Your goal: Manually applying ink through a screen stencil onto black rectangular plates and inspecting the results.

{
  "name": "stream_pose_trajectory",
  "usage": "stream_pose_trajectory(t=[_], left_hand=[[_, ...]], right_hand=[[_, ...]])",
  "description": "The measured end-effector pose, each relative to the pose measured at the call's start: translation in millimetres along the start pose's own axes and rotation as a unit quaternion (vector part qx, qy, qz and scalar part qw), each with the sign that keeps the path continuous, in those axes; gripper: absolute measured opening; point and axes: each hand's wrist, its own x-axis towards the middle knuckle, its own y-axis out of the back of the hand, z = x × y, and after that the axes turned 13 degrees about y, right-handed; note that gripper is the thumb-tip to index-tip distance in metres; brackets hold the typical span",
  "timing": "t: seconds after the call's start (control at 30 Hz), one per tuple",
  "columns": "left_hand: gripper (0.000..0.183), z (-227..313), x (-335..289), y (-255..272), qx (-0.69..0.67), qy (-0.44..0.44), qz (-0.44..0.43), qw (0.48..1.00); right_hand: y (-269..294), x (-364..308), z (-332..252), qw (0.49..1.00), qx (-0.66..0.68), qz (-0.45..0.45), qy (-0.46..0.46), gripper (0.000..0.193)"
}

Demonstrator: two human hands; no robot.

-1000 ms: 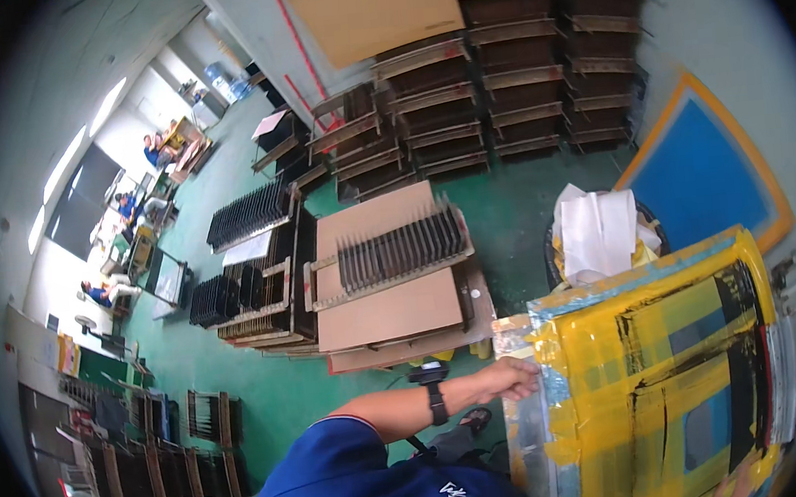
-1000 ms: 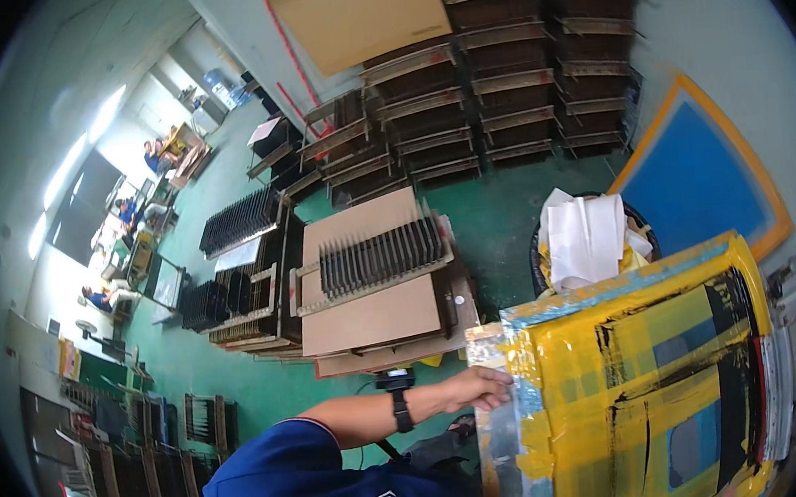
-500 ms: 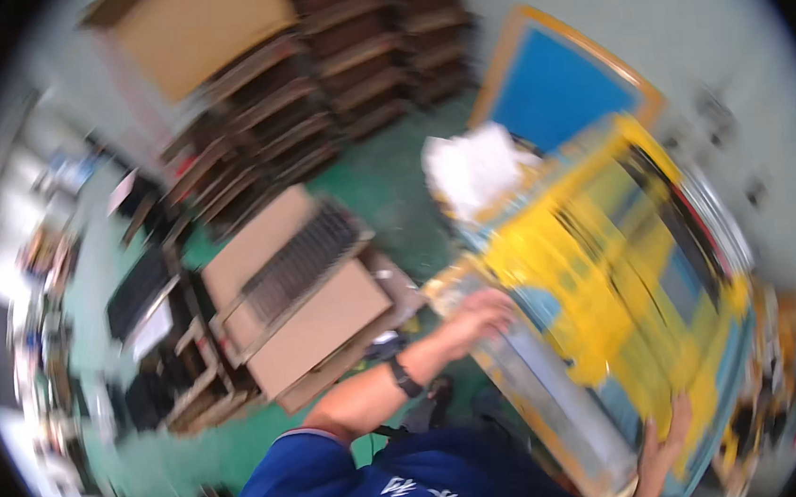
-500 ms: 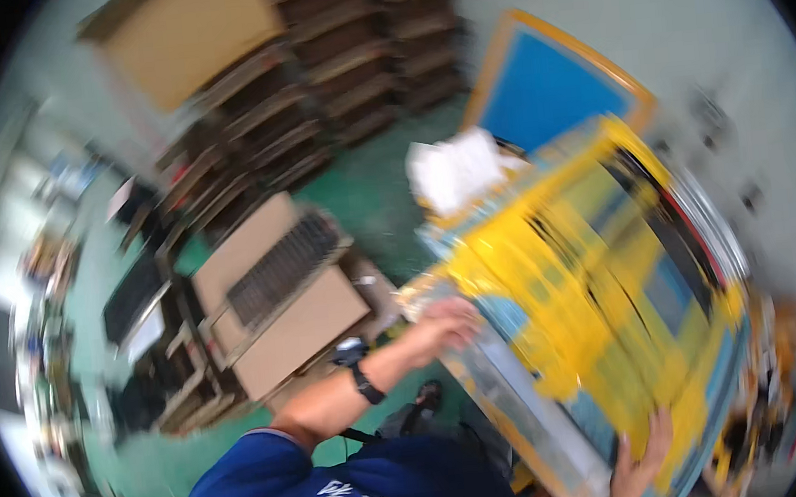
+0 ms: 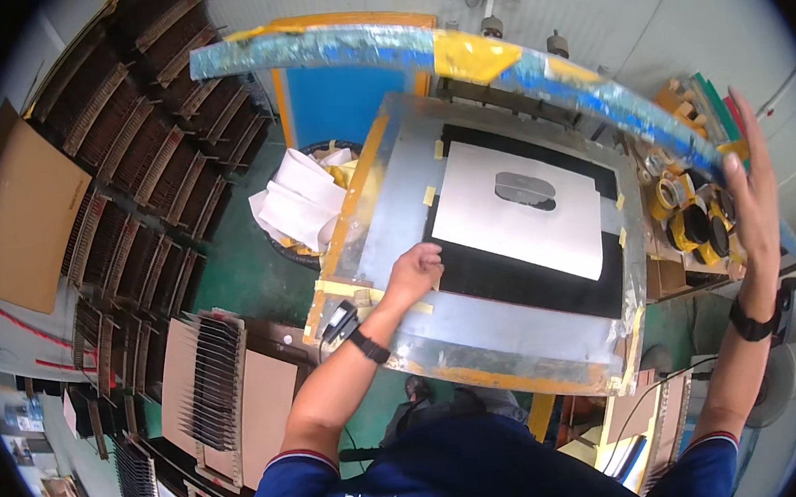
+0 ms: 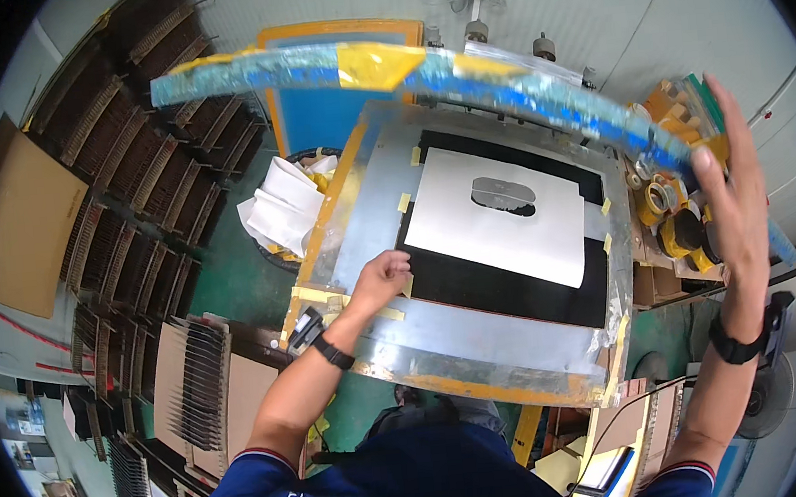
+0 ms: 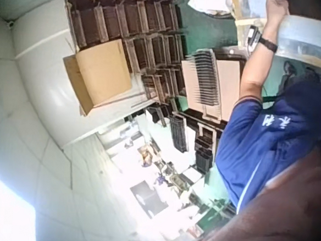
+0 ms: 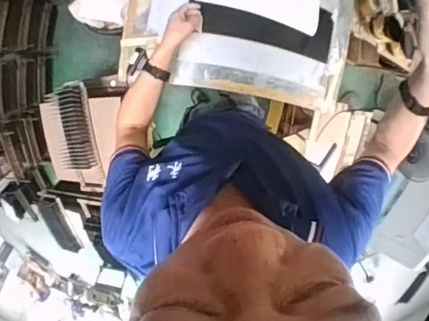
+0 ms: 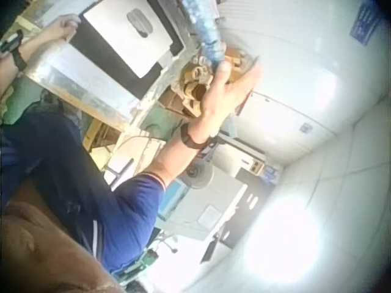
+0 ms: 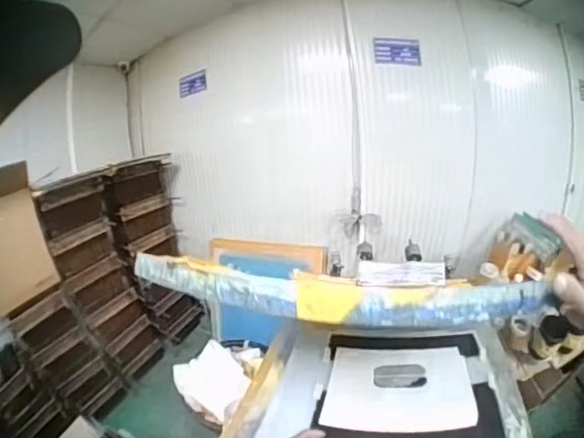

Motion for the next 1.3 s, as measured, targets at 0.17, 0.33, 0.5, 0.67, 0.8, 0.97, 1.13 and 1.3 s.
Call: stream_pose_trajectory(t=[0.17,0.33,0.5,0.67,0.8,0.97,1.13,1.3], left_hand=[[0.041,4.8,40.6,-16.8,0.472,-0.295,0.129,0.821],[0.033,10.9,64.7,-20.9,0.591,-0.38,0.112,0.703],[0.019,17.3,84.0,-16.9,0.642,-0.366,0.095,0.667],[0.007,35.6,70.5,-13.9,0.6,-0.427,0.095,0.67],[0.014,49.7,6.3,-13.8,0.555,-0.444,0.087,0.699],[0.025,54.6,-81.2,-2.2,0.542,-0.44,0.034,0.715],[0.03,37.3,-145.2,6.4,0.491,-0.472,0.098,0.726],[0.032,2.1,-189.4,4.8,0.411,-0.462,0.019,0.786]], right_hand=[[9.1,26.7,15.5,1.0,-0.019,-0.001,0.01,0.077],[15.5,39.1,30.9,1.0,-0.014,-0.009,-0.023,0.076],[17.4,39.2,43.5,0.995,-0.072,0.048,0.056,0.064],[-43.4,-43.3,-16.3,0.958,-0.002,0.221,0.18,0.046],[-195.4,-124.6,-64.6,0.971,0.217,-0.091,-0.03,0.052],[-258.9,-210.3,-102.3,0.965,0.221,-0.136,-0.038,0.041],[-273.5,-235.3,-135.2,0.968,0.235,-0.086,-0.012,0.018],[-268.6,-260.1,-158.9,0.806,0.452,-0.06,-0.377,0.025]])
